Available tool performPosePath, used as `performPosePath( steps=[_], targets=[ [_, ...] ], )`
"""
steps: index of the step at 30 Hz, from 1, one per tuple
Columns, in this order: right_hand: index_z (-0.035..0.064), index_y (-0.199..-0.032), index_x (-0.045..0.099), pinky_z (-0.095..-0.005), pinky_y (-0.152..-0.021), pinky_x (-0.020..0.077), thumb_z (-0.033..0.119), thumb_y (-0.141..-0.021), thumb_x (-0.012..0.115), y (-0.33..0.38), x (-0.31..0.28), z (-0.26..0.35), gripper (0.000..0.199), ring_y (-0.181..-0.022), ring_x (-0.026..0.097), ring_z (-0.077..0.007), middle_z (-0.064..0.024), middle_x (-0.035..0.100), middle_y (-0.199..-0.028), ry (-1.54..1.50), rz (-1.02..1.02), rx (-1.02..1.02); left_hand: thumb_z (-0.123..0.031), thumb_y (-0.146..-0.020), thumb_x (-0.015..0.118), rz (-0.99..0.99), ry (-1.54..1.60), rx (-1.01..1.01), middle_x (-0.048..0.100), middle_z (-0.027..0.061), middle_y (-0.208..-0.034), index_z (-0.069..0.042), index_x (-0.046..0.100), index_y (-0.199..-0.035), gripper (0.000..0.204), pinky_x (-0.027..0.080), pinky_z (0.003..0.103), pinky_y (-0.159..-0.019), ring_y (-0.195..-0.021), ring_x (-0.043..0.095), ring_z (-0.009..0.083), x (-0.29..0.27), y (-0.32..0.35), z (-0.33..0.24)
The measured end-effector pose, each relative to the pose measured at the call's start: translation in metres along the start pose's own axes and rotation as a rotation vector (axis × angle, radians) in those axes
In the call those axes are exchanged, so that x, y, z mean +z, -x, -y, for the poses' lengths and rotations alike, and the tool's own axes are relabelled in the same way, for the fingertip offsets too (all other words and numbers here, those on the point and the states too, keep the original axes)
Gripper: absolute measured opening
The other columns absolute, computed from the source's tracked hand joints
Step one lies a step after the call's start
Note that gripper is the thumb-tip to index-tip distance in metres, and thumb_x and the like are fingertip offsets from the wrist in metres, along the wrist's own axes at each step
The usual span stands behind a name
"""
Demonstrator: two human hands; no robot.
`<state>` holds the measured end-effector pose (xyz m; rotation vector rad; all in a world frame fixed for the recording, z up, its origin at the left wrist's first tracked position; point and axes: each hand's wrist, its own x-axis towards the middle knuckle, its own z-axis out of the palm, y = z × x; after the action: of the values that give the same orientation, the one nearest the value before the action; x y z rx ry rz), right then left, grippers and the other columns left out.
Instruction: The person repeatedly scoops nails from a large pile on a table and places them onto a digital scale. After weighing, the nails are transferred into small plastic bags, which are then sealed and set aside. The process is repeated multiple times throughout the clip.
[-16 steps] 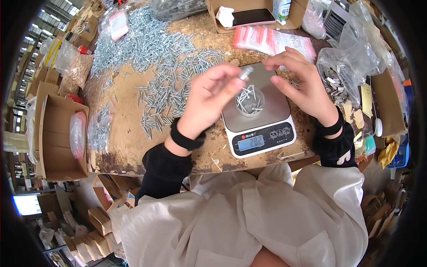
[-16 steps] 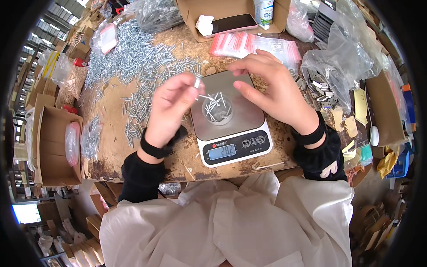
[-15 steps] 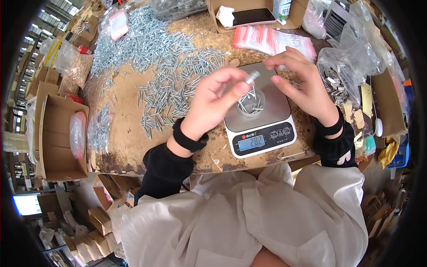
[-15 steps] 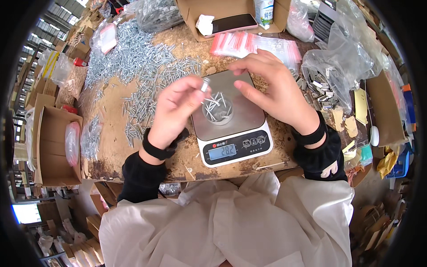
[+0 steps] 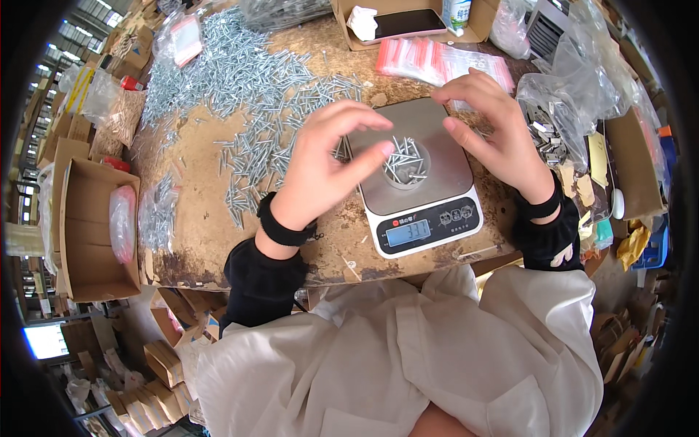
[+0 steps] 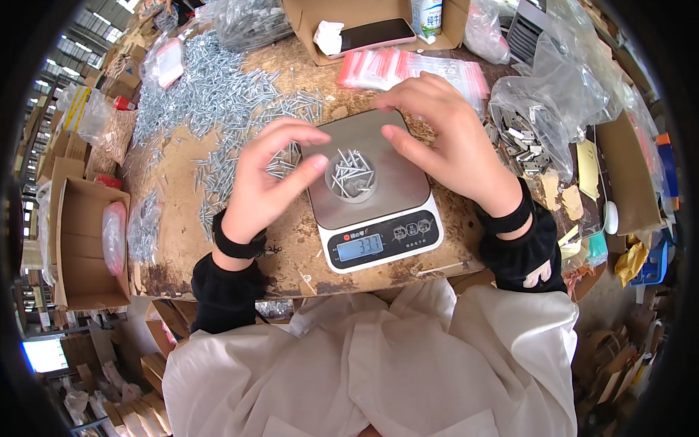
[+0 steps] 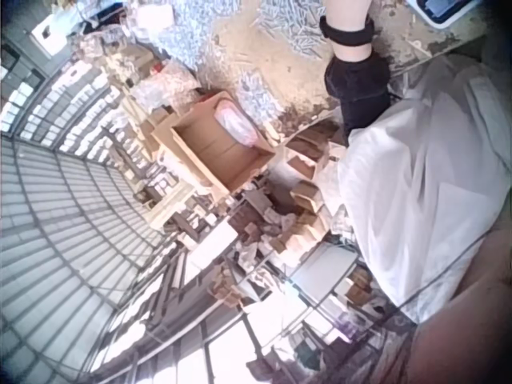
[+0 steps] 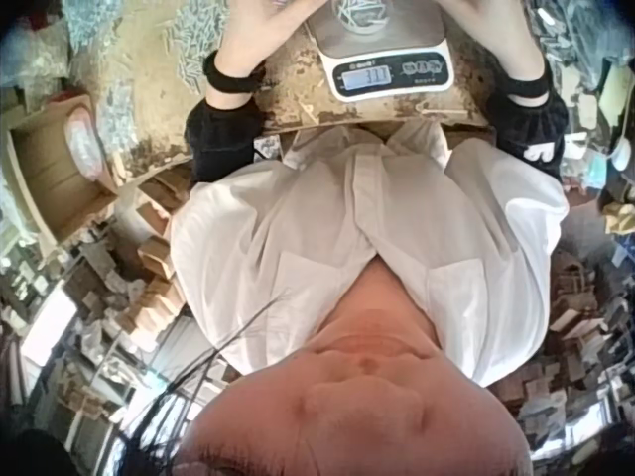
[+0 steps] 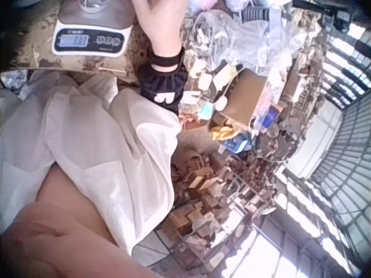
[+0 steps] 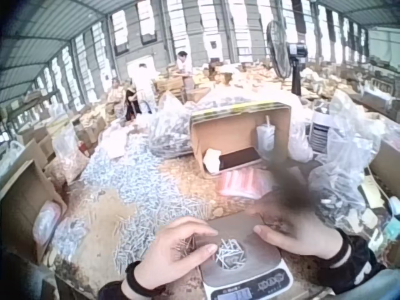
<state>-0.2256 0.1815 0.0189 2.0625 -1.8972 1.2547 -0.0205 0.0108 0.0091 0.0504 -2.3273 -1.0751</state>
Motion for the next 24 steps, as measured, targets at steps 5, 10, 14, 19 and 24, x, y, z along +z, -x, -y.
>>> performPosePath(
  steps=[5,10,14,19,24],
  targets=[
    [0.0010,-0.107,0.067,-0.0390,-0.082,0.0498,0.008,-0.085,0.069,0.002,-0.010,-0.014,0.023,-0.088,0.064,-0.0302,-0.0139,0.067,-0.094,0.044,-0.091,0.008,-0.008,-0.090,0.070,-0.264,-0.031,-0.066,0.069,0.0068,-0.091,0.000,0.070,-0.097,0.011,0.048,0.029,-0.081,-0.085,0.062,0.0164,-0.022,0.001,0.019],
    [0.0037,-0.092,0.067,-0.0385,-0.067,0.0496,0.023,-0.085,0.074,0.021,-0.044,-0.020,0.021,-0.073,0.064,-0.0294,-0.0109,0.064,-0.075,0.310,0.150,0.417,-0.014,-0.088,0.074,-0.195,-0.333,-0.257,0.070,0.0072,-0.092,0.000,0.070,-0.101,0.019,0.048,0.030,-0.081,-0.084,0.061,0.0156,-0.059,0.014,0.050],
    [0.0041,-0.080,0.061,-0.0431,-0.063,0.0457,0.034,-0.080,0.078,0.051,-0.049,-0.041,0.035,-0.071,0.062,-0.0333,-0.0134,0.062,-0.071,0.452,0.426,0.644,-0.021,-0.081,0.080,-0.076,-0.574,-0.379,0.069,0.0104,-0.086,0.001,0.071,-0.100,0.030,0.051,0.034,-0.072,-0.081,0.064,0.0215,-0.060,0.028,0.071],
    [0.0037,-0.079,0.059,-0.0427,-0.062,0.0450,0.026,-0.082,0.076,0.060,-0.044,-0.066,0.029,-0.069,0.060,-0.0341,-0.0135,0.061,-0.069,0.367,0.370,0.586,-0.021,-0.079,0.080,0.093,-0.655,-0.499,0.069,0.0097,-0.082,-0.003,0.071,-0.089,0.022,0.052,0.036,-0.069,-0.076,0.067,0.0250,-0.058,0.029,0.077],
    [0.0028,-0.081,0.059,-0.0399,-0.060,0.0434,0.018,-0.084,0.074,0.066,-0.039,-0.070,0.022,-0.064,0.058,-0.0291,-0.0114,0.059,-0.066,0.360,0.280,0.521,-0.020,-0.078,0.078,0.063,-0.664,-0.534,0.071,0.0070,-0.077,-0.009,0.071,-0.080,0.013,0.049,0.042,-0.076,-0.076,0.068,0.0273,-0.054,0.029,0.081]
  ],
)
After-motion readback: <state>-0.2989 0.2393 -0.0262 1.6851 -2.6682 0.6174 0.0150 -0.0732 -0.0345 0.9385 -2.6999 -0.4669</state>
